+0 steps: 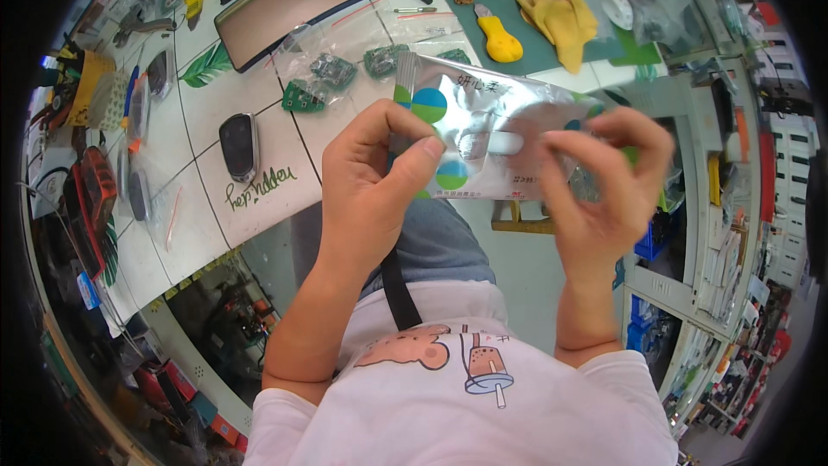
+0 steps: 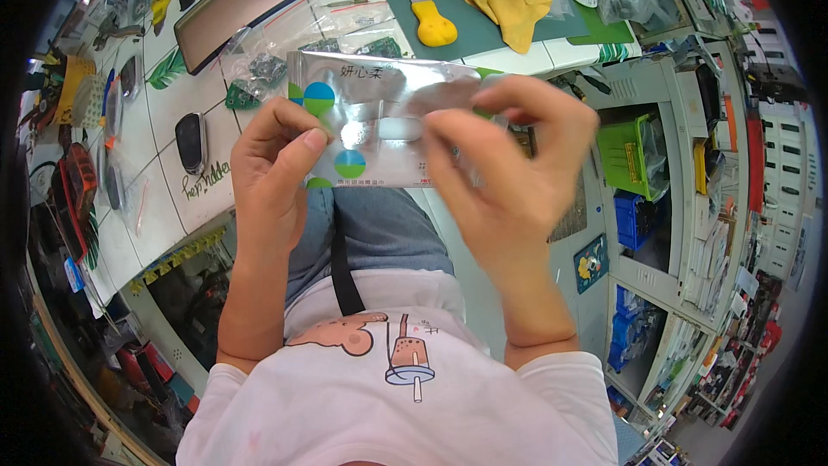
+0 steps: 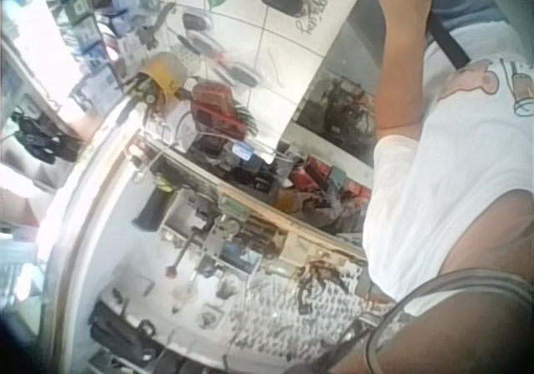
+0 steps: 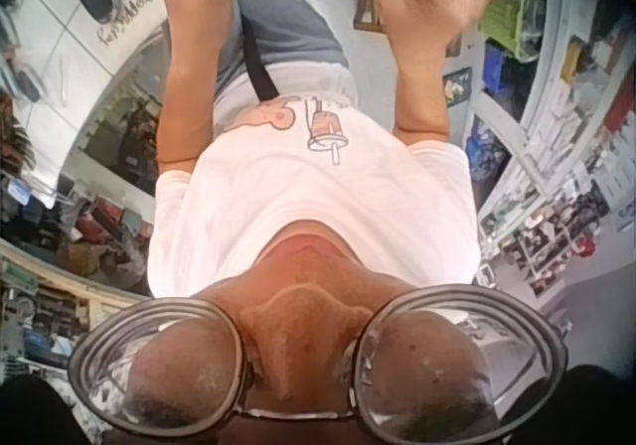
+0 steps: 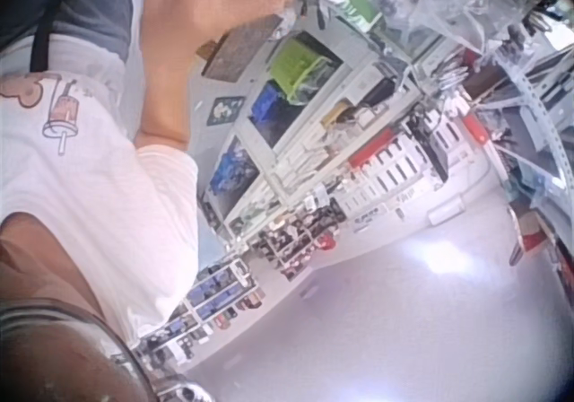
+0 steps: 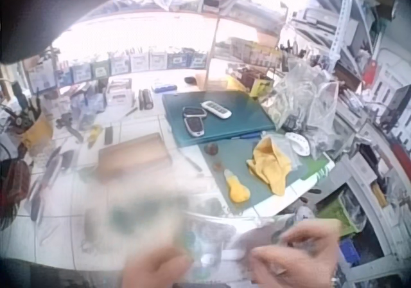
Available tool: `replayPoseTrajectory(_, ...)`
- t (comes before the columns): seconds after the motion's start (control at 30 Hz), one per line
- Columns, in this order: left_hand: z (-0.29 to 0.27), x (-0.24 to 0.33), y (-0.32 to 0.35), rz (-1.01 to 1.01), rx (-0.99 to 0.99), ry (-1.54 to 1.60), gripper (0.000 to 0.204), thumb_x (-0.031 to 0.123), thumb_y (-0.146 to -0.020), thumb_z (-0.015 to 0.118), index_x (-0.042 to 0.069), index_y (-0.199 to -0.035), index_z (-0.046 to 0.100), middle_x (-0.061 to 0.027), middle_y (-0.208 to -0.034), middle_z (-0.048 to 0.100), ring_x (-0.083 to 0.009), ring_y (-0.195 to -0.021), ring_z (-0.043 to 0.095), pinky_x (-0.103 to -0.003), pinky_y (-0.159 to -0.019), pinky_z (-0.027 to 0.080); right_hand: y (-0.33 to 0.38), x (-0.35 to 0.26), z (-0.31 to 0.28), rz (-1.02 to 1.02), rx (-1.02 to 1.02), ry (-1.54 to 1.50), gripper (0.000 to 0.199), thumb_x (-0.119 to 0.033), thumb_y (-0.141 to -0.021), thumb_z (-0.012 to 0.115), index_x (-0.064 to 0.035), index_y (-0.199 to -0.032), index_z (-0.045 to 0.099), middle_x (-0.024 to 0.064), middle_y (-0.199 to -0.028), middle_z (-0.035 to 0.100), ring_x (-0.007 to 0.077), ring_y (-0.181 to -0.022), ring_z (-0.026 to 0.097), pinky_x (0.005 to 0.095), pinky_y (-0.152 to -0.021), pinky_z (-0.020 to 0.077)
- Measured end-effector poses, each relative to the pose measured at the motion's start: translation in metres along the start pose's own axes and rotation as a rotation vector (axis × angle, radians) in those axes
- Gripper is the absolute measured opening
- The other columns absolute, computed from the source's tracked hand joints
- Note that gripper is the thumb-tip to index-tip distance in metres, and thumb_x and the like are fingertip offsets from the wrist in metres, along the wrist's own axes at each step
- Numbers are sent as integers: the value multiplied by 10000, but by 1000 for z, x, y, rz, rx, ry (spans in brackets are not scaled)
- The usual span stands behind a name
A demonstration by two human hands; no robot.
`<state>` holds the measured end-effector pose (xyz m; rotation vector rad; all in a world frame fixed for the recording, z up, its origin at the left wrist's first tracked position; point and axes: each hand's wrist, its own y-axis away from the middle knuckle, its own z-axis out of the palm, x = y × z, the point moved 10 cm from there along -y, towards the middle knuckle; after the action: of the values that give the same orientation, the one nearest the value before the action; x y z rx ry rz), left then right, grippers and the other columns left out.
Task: The person disassembles a small black electronic device using a screwdriver and a yellow prying tool, then inserts a green circuit board into the device and reassembles it. The person then wipes the device with a yellow cloth and a white wipe.
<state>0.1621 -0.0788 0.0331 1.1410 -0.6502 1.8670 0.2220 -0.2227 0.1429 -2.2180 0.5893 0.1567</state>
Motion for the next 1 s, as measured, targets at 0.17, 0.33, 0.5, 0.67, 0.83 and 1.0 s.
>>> replayPoseTrajectory(0.17, 2, 7, 2, 8, -25, -98, 66, 41, -776, 584, -5, -787, 538, 5, -750, 519, -37, -696, 447, -174, -617, 361, -2, -6, 35, -31, -282, -35, 241, -43, -583, 719, -90, -794, 611, 2, -843, 510, 184, -753, 462, 312, -665, 331)
replayPoseTrajectory(0.33, 5, 7, 3, -5, -66, -94, 53, 28, -765, 584, 6, -791, 544, -1, -767, 527, -49, -710, 469, -183, -643, 373, -6, -12, 45, -57, -381, 23, 232, -35, -558, 707, -74, -743, 572, 19, -848, 512, 200, -771, 482, 324, -694, 349)
replayPoseTrajectory(0.5, 11, 7, 1, -16, -113, -113, 30, 15, -767, 577, 15, -775, 547, 7, -768, 523, -46, -709, 471, -191, -648, 384, -5, -13, 46, -56, -350, 20, 234, -18, -539, 690, -61, -724, 553, 22, -827, 513, 205, -784, 504, 323, -692, 351)
replayPoseTrajectory(0.67, 15, 13, -3, 81, -163, 123, 815, 201, -648, 781, 78, -1290, 294, -104, -1150, 449, -169, -1035, 455, -289, -865, 388, -2, 5, 51, 188, -387, -239, 227, 11, -552, 667, -1, -731, 528, 69, -851, 524, 216, -772, 531, 296, -681, 416)
replayPoseTrajectory(0.83, 45, -6, 14, 229, -503, -38, 1468, 358, -425, 898, 165, -1404, -179, -224, -1443, 122, -313, -1327, 213, -432, -1046, 215, 9, 28, 58, 534, -349, -607, 163, 52, -614, 598, 24, -757, 525, 59, -877, 529, 129, -812, 536, 228, -720, 421)
replayPoseTrajectory(1.0, 52, -28, 6, -199, -315, 263, 1005, 198, -697, 675, 128, -1407, -33, -152, -1295, 327, -270, -1189, 381, -377, -1001, 300, 12, 25, 64, 551, -402, -759, 142, 68, -648, 571, 28, -780, 539, 52, -894, 539, 110, -856, 530, 236, -744, 427)
